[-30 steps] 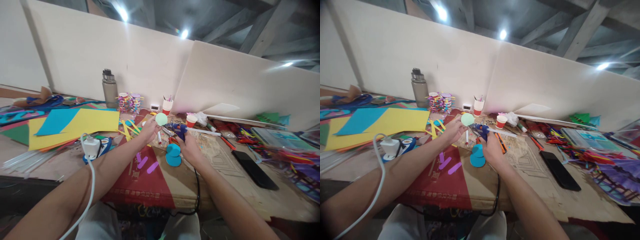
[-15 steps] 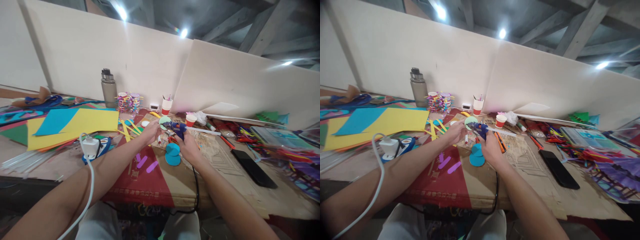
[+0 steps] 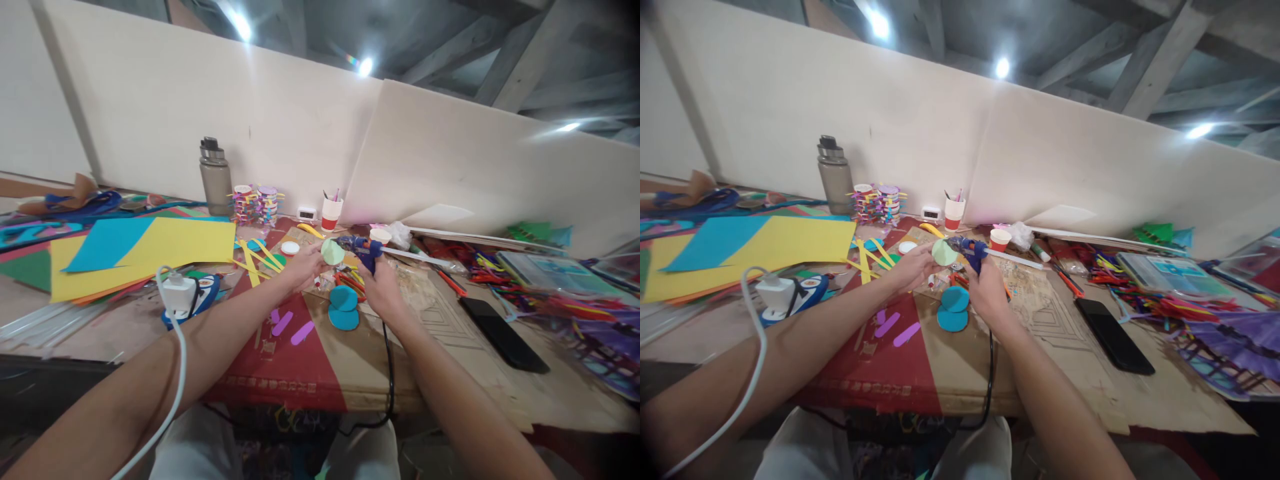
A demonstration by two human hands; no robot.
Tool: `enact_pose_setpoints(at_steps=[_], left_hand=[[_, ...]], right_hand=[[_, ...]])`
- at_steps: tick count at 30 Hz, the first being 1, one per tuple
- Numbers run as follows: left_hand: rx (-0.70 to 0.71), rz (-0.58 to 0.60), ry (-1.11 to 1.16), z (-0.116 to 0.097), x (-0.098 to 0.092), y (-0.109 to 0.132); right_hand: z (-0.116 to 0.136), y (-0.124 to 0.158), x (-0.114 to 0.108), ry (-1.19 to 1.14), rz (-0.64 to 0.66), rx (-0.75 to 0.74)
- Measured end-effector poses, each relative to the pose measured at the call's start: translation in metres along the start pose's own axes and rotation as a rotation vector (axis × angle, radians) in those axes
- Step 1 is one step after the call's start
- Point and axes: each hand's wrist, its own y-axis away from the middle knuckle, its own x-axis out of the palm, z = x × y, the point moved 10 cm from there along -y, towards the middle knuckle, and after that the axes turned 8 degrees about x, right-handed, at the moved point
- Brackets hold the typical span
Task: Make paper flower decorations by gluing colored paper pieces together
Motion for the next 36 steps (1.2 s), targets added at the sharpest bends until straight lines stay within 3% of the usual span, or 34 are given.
enact_pose_setpoints(at_steps=[8, 21, 28, 36], left_hand=[[0.058, -0.052, 0.065, -0.006, -0.008, -0.005], [0.024, -0.058, 0.070, -0.005, -0.010, -0.004], [0.080, -0.071, 0.074, -0.014, -0.012, -0.006], [-0.006, -0.013, 0.085, 0.003, -0.007, -0.005]], right_hand=[[-0.008, -0.003, -0.003, -0.001, 0.000, 0.043], [-0.003, -0.002, 0.001, -0.029, 0.018, -0.012], [-0.003, 0.002, 0.002, 0.045, 0.014, -0.023], [0.000, 0.000, -0.001, 0.044, 0.012, -0.003]])
